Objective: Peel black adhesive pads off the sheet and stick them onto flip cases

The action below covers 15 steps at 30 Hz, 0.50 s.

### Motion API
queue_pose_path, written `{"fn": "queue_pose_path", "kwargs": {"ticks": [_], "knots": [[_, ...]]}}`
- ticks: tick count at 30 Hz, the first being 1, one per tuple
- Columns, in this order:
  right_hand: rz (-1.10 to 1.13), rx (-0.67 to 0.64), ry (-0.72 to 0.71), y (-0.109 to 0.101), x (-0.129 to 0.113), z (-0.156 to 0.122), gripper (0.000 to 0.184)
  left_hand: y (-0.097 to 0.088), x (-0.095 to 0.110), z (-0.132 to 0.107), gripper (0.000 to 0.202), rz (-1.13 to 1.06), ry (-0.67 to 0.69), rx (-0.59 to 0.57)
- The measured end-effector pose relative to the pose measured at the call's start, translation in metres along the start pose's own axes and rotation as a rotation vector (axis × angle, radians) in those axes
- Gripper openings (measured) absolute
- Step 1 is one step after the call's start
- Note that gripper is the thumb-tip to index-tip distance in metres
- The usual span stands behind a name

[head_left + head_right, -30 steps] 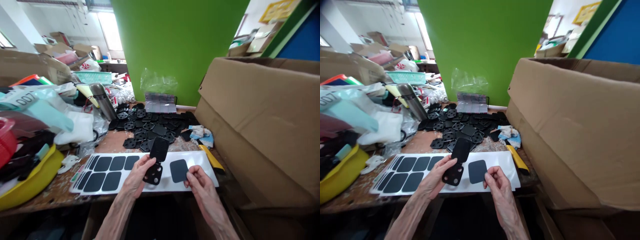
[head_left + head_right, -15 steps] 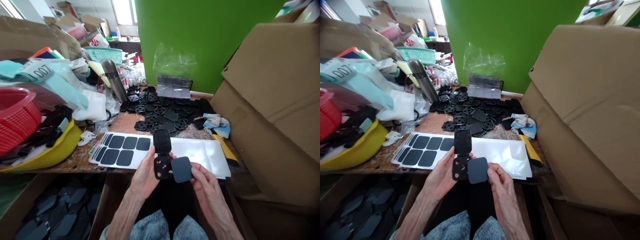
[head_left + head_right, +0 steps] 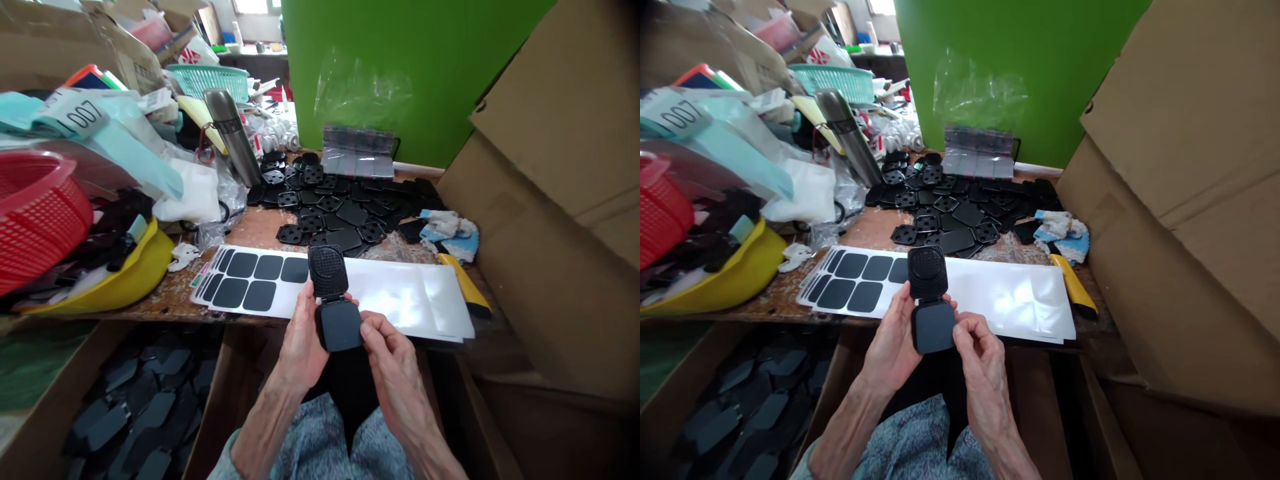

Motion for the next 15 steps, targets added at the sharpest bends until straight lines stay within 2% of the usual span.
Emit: {"fn": "queue_pose_path", "kwargs": {"ticks": [15], "knots": [[0.041,-0.040,-0.003,0.0077,0.0071,0.0023,0.013,-0.0067,0.0001,0.0005,0.037,0.022,0.039,0.050]]}}
Point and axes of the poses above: each hand's wrist, its own z-axis towards the middle knuckle, its own y-axis out of the palm, x = y × z, the point moved 10 cm from there along z, towards the middle knuckle, and after that the axes turned 13 degrees about -x, right-handed, at the moved point
